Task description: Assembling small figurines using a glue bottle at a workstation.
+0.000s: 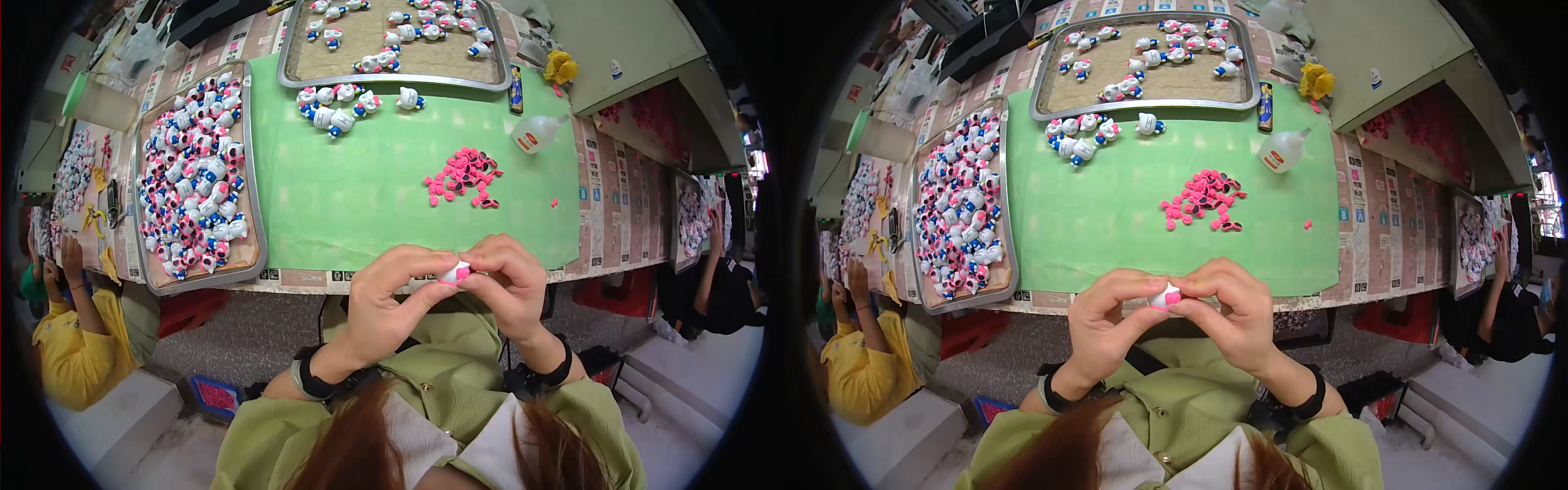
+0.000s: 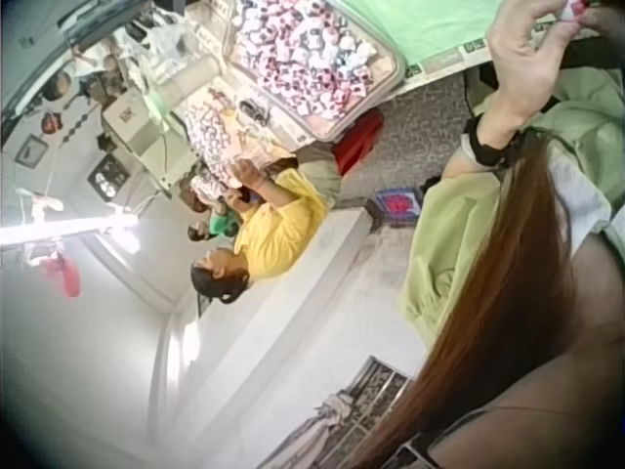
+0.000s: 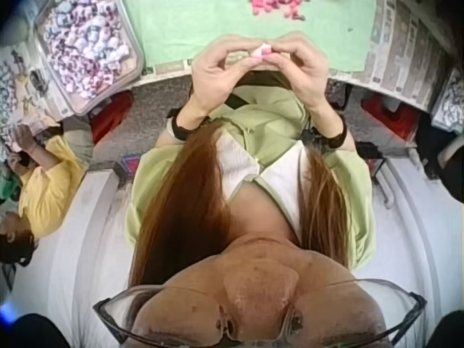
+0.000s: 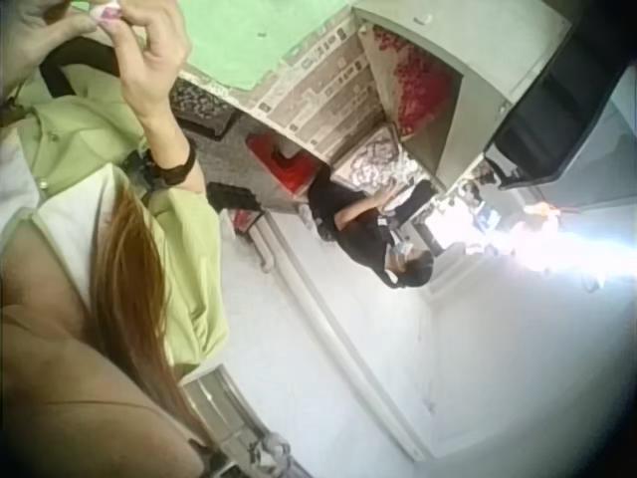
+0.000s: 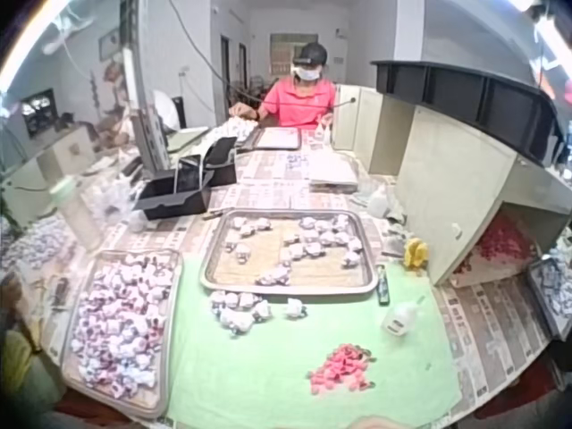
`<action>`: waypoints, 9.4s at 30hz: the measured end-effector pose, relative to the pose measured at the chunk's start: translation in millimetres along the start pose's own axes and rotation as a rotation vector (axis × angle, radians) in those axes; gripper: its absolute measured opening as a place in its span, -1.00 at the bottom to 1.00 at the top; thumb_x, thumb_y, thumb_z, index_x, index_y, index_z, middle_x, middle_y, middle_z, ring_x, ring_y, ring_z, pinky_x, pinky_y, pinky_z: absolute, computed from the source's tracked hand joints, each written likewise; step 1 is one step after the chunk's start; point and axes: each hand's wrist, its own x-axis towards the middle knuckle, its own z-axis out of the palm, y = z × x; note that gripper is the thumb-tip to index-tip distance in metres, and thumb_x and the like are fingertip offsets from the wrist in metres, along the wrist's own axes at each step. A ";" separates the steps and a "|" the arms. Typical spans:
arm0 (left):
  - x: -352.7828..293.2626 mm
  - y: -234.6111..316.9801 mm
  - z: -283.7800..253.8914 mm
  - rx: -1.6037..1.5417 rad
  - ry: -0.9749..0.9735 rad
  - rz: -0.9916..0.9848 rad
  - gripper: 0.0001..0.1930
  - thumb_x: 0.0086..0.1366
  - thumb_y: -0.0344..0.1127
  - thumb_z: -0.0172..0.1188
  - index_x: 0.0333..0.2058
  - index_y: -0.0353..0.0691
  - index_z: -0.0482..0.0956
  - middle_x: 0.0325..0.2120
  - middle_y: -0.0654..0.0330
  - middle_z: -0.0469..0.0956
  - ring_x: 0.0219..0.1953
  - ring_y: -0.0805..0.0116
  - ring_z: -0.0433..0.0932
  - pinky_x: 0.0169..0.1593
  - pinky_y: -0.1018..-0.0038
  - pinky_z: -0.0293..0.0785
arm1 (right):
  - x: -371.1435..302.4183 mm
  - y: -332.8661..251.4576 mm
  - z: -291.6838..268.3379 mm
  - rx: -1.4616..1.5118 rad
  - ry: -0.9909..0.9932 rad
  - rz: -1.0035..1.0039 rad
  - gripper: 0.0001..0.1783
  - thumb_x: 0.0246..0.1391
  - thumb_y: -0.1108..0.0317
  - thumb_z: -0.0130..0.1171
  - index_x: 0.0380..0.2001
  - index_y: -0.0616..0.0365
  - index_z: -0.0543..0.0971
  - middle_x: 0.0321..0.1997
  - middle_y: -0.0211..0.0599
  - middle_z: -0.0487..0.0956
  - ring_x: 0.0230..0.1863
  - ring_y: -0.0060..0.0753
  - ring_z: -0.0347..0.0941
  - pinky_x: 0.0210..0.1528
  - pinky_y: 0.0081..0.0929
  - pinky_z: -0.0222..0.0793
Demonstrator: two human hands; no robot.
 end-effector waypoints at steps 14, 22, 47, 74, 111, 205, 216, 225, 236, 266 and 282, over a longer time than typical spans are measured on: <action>9.3 -6.0 -4.6 -0.829 -0.094 -0.468 -0.69 0.19 -0.46 -0.05 -0.07 -0.38 0.26 -0.24 0.20 0.39 -0.20 0.53 0.37 -0.11 0.59 0.31 | 9.1 -6.4 14.7 -0.608 0.056 -0.348 -0.55 -0.47 0.57 0.25 -0.31 0.25 0.47 -0.46 -0.30 0.35 -0.46 -0.33 0.24 -0.45 -0.48 0.17; 9.2 -5.6 -12.7 -0.863 -0.078 -0.522 -0.74 0.14 -0.48 0.00 -0.16 -0.36 0.31 -0.27 0.22 0.40 -0.23 0.55 0.38 -0.17 0.65 0.33 | 10.8 -6.9 17.2 -0.584 0.017 -0.358 -0.57 -0.43 0.54 0.25 -0.31 0.28 0.46 -0.44 -0.26 0.37 -0.44 -0.29 0.26 -0.42 -0.46 0.20; 102.7 -9.2 -67.1 1.100 0.023 -0.183 -0.66 0.03 -0.46 0.08 -0.16 -0.28 0.30 -0.24 0.04 0.35 -0.36 0.12 0.45 -0.28 0.39 0.38 | 75.9 47.7 -108.5 -0.163 0.262 0.208 -0.72 -0.10 0.46 0.07 -0.25 0.32 0.39 -0.32 -0.30 0.47 -0.29 -0.53 0.40 -0.21 -0.62 0.29; 18.4 1.3 -2.9 -0.337 0.096 -0.381 -0.61 0.04 -0.63 0.04 -0.11 -0.36 0.25 -0.26 0.19 0.36 -0.21 0.52 0.37 -0.12 0.63 0.32 | 1.4 -16.6 -21.4 -0.207 0.161 -0.267 -0.46 -0.42 0.41 0.38 -0.29 0.21 0.34 -0.40 -0.29 0.38 -0.47 -0.48 0.26 -0.45 -0.57 0.19; 17.5 3.1 0.0 -0.399 0.136 -0.343 -0.63 0.06 -0.61 0.05 -0.12 -0.37 0.25 -0.29 0.19 0.39 -0.23 0.52 0.39 -0.13 0.62 0.32 | 2.5 -23.6 -30.5 -0.196 0.188 -0.219 -0.53 -0.39 0.40 0.34 -0.35 0.23 0.35 -0.42 -0.30 0.38 -0.44 -0.48 0.28 -0.42 -0.54 0.22; 11.6 -3.9 6.4 -0.130 0.100 -0.160 -0.79 -0.01 -0.64 0.07 -0.33 -0.39 0.43 -0.35 0.06 0.44 -0.28 0.33 0.43 -0.21 0.50 0.35 | 19.1 -5.4 -12.3 0.014 -0.045 0.067 -0.89 -0.20 0.52 0.16 -0.48 0.28 0.50 -0.45 -0.26 0.49 -0.40 -0.44 0.40 -0.35 -0.57 0.28; 15.3 -9.2 7.6 -0.169 0.025 -0.150 -0.78 -0.03 -0.65 0.06 -0.32 -0.39 0.43 -0.36 0.04 0.45 -0.28 0.35 0.44 -0.17 0.53 0.32 | 15.0 -1.9 -17.2 0.142 -0.038 0.166 -0.88 -0.17 0.48 0.17 -0.48 0.29 0.51 -0.50 -0.30 0.46 -0.44 -0.53 0.36 -0.36 -0.60 0.24; 22.2 -0.7 10.5 -0.292 0.034 -0.220 -0.72 0.12 -0.57 -0.02 -0.15 -0.38 0.36 -0.24 0.18 0.43 -0.23 0.52 0.39 -0.11 0.60 0.29 | 19.2 2.0 -4.1 0.024 0.072 0.008 -0.79 -0.17 0.52 0.12 -0.35 0.25 0.49 -0.41 -0.29 0.47 -0.41 -0.49 0.34 -0.33 -0.59 0.25; 18.0 -2.3 9.0 -0.235 0.038 -0.150 -0.68 0.06 -0.58 0.04 -0.14 -0.40 0.38 -0.19 0.09 0.42 -0.16 0.42 0.40 -0.06 0.52 0.30 | 15.5 -0.4 0.1 -0.063 0.120 -0.005 -0.80 -0.20 0.59 0.13 -0.38 0.29 0.52 -0.40 -0.23 0.50 -0.38 -0.44 0.40 -0.34 -0.58 0.28; 31.6 10.5 -93.2 0.132 0.568 -0.129 -0.79 0.13 -0.46 0.01 -0.22 -0.33 0.36 -0.32 0.17 0.43 -0.29 0.44 0.41 -0.19 0.57 0.32 | 13.1 2.2 -29.5 -0.551 0.272 -0.142 -0.56 -0.31 0.53 0.19 -0.21 0.25 0.42 -0.26 -0.21 0.33 -0.28 -0.33 0.28 -0.24 -0.49 0.23; 146.0 -24.0 -99.4 1.100 0.027 -0.218 -0.66 -0.02 -0.38 0.14 -0.22 -0.25 0.33 -0.22 0.03 0.28 -0.18 0.09 0.35 -0.12 0.39 0.30 | 66.6 58.7 -113.6 -0.328 0.342 0.173 -0.45 -0.16 0.38 0.15 -0.04 0.21 0.25 -0.12 -0.28 0.34 -0.11 -0.47 0.28 -0.10 -0.53 0.19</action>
